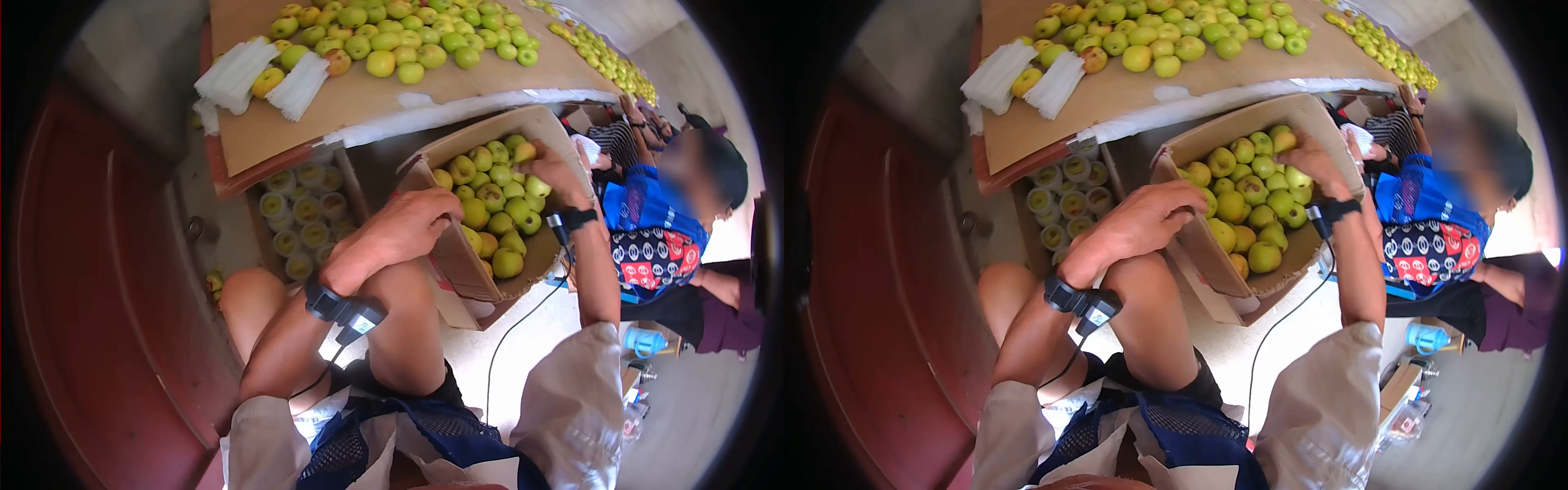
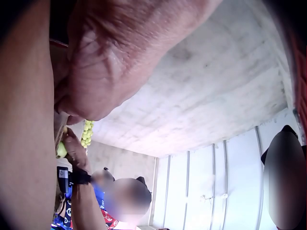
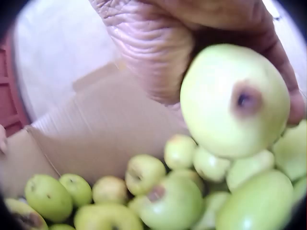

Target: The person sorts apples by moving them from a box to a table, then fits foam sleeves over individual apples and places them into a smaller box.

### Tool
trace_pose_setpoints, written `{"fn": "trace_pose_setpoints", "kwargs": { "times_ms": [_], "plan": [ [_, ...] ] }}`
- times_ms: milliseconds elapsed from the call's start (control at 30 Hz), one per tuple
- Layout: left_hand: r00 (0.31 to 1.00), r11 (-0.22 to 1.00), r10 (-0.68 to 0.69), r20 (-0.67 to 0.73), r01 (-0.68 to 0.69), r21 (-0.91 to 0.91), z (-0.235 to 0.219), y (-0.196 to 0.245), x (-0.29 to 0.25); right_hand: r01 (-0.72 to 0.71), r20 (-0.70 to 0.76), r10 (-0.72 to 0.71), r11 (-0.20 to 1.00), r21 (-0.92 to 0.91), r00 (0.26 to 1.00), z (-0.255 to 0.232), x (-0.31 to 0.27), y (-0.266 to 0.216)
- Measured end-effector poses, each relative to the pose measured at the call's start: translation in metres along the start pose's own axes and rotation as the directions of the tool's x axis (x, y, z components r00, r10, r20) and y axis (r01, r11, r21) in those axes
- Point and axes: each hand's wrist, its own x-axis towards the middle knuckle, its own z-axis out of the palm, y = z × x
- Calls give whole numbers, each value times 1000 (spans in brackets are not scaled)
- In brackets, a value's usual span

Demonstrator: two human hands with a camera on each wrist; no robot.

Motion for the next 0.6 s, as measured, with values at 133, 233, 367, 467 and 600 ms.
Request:
{"fn": "trace_pose_setpoints", "kwargs": {
  "times_ms": [133, 233, 367, 467, 600],
  "plan": [
    [1000, 1000, 4, -16, -4, -8, -2, 3, -1, -81, 230, -71, 803, 590, 971, -37, -5, -70],
    [1000, 1000, 1, -15, -1, 9, 0, 3, -1, 25, 203, -195, 776, 630, 960, -31, -5, -141],
    [1000, 1000, -7, -12, 7, 7, -1, 2, -1, 490, 131, -536, 828, 273, 834, 24, 76, -187],
    [999, 999, 26, -32, -25, 23, 0, 2, -1, 619, 178, -598, 780, -93, 781, 62, 111, -225],
    [999, 1000, -27, -17, 27, -11, -1, 5, -1, 550, 198, -516, 741, -384, 833, 81, 127, -276]
  ]
}}
